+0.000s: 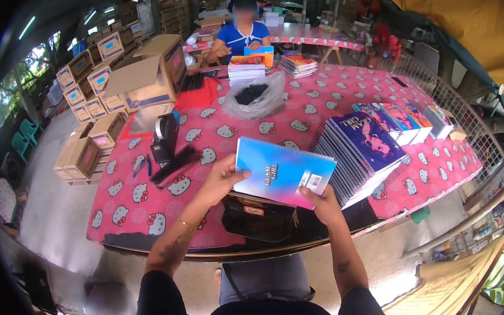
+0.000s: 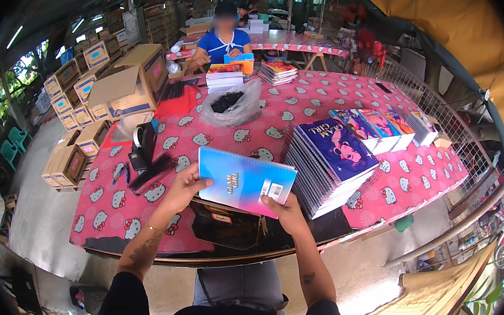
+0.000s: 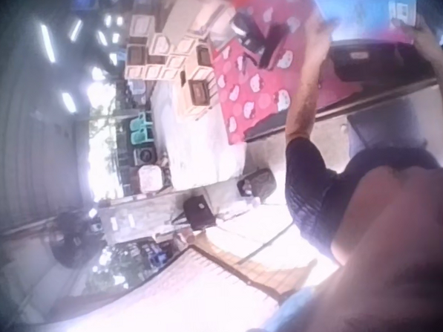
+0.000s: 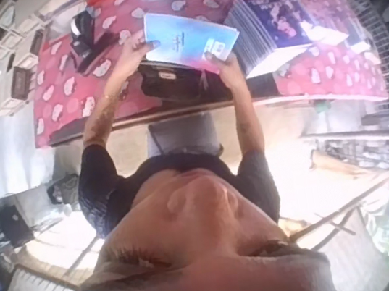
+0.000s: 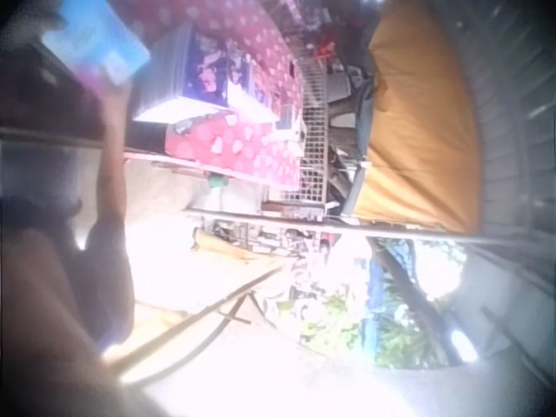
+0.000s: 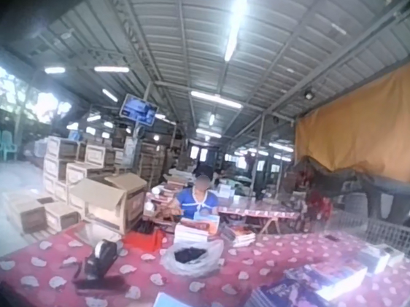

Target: The person is applying blue adhesive strips to the spines of books by hand and stacking the finished books on a table.

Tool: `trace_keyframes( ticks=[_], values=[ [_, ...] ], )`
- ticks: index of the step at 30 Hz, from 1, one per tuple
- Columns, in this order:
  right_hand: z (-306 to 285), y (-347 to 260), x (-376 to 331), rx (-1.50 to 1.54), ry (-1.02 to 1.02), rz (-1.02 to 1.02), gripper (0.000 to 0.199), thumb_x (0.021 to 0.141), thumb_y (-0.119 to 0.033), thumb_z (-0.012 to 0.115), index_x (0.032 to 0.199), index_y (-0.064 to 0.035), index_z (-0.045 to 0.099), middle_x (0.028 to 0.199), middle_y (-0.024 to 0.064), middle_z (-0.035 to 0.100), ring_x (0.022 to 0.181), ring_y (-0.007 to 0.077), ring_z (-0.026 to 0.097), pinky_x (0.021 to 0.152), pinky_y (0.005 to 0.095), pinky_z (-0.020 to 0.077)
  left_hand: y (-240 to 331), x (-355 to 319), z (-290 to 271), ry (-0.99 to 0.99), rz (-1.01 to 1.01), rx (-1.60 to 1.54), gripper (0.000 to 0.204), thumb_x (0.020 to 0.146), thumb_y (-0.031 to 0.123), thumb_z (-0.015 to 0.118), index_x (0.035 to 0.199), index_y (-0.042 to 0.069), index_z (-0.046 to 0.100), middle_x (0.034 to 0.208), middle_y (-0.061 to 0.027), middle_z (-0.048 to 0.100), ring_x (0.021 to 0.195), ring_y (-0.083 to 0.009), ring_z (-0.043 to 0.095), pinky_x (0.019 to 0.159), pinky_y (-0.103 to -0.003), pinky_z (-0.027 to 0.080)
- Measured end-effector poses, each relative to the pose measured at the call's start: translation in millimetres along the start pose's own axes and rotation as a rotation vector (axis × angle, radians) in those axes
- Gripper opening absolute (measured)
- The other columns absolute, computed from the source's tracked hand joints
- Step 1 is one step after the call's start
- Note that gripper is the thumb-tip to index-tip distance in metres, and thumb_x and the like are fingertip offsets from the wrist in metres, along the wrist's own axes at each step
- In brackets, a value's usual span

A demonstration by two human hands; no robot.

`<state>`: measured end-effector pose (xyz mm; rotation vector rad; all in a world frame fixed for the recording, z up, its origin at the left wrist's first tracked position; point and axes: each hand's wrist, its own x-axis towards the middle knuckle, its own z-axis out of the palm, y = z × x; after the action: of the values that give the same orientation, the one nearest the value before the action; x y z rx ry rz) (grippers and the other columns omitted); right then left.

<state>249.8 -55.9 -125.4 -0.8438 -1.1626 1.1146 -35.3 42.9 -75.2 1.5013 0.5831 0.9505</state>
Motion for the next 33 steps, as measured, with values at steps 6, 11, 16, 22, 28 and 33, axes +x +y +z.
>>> trace_keyframes(
  ticks=[6, 11, 16, 22, 28, 33],
  values=[
    [5, 4, -9, -0.018, 0.057, -0.022, 0.025, 0.097, -0.018, 0.072, 0.115, -0.0002, 0.071, 0.107, 0.0018, 0.073, 0.099, 0.0097, 0.064, 0.088, 0.0285, 0.0506, 4, -9, 7, 0.006, 0.070, 0.012, 0.021, 0.097, -0.002, 0.063, 0.117, 0.002, 0.061, 0.109, -0.0007, 0.069, 0.102, -0.0081, 0.061, 0.091, -0.028, 0.049],
    [10, 9, -13, -0.042, 0.053, -0.031, 0.025, 0.097, -0.017, 0.073, 0.115, -0.0005, 0.071, 0.106, 0.0012, 0.073, 0.099, 0.0096, 0.064, 0.088, 0.0281, 0.0505, 10, -21, 10, 0.033, 0.142, 0.070, 0.024, 0.095, -0.006, 0.060, 0.118, 0.000, 0.060, 0.113, -0.0017, 0.066, 0.106, -0.0088, 0.061, 0.093, -0.028, 0.049],
    [19, 23, -16, -0.187, -0.123, 0.049, 0.035, 0.093, -0.012, 0.076, 0.124, -0.0020, 0.064, 0.113, 0.0025, 0.069, 0.106, 0.0111, 0.063, 0.095, 0.0298, 0.0488, 8, -32, 23, 0.348, 0.363, 0.446, 0.050, 0.087, -0.004, 0.062, 0.136, 0.003, 0.052, 0.129, -0.0136, 0.060, 0.129, -0.0223, 0.053, 0.110, -0.047, 0.038],
    [52, 51, -22, -0.359, 0.108, -0.191, 0.070, 0.088, -0.012, 0.079, 0.146, 0.0020, 0.042, 0.128, 0.0171, 0.062, 0.117, 0.0209, 0.062, 0.102, 0.0353, 0.0480, -6, -56, 69, 0.006, 0.522, 1.396, 0.063, 0.091, 0.019, 0.066, 0.149, 0.006, 0.046, 0.145, -0.0222, 0.050, 0.148, -0.0364, 0.034, 0.118, -0.069, 0.015],
    [57, 52, -26, -0.218, 0.202, -0.183, 0.064, 0.086, -0.014, 0.082, 0.139, 0.0014, 0.049, 0.122, 0.0146, 0.064, 0.111, 0.0199, 0.063, 0.099, 0.0341, 0.0491, -82, -65, 42, 0.731, 0.295, 0.301, 0.052, 0.104, 0.026, 0.057, 0.144, -0.006, 0.048, 0.151, -0.0222, 0.048, 0.145, -0.0297, 0.040, 0.120, -0.043, 0.028],
    [5, 57, -23, -0.303, 0.163, -0.163, 0.054, 0.085, -0.015, 0.084, 0.130, 0.0007, 0.057, 0.113, 0.0089, 0.067, 0.103, 0.0162, 0.064, 0.094, 0.0312, 0.0496, -104, -48, -37, 0.620, 0.235, 0.612, 0.046, 0.100, 0.020, 0.060, 0.137, -0.007, 0.054, 0.133, -0.0260, 0.059, 0.127, -0.0394, 0.054, 0.110, -0.043, 0.041]
  ],
)
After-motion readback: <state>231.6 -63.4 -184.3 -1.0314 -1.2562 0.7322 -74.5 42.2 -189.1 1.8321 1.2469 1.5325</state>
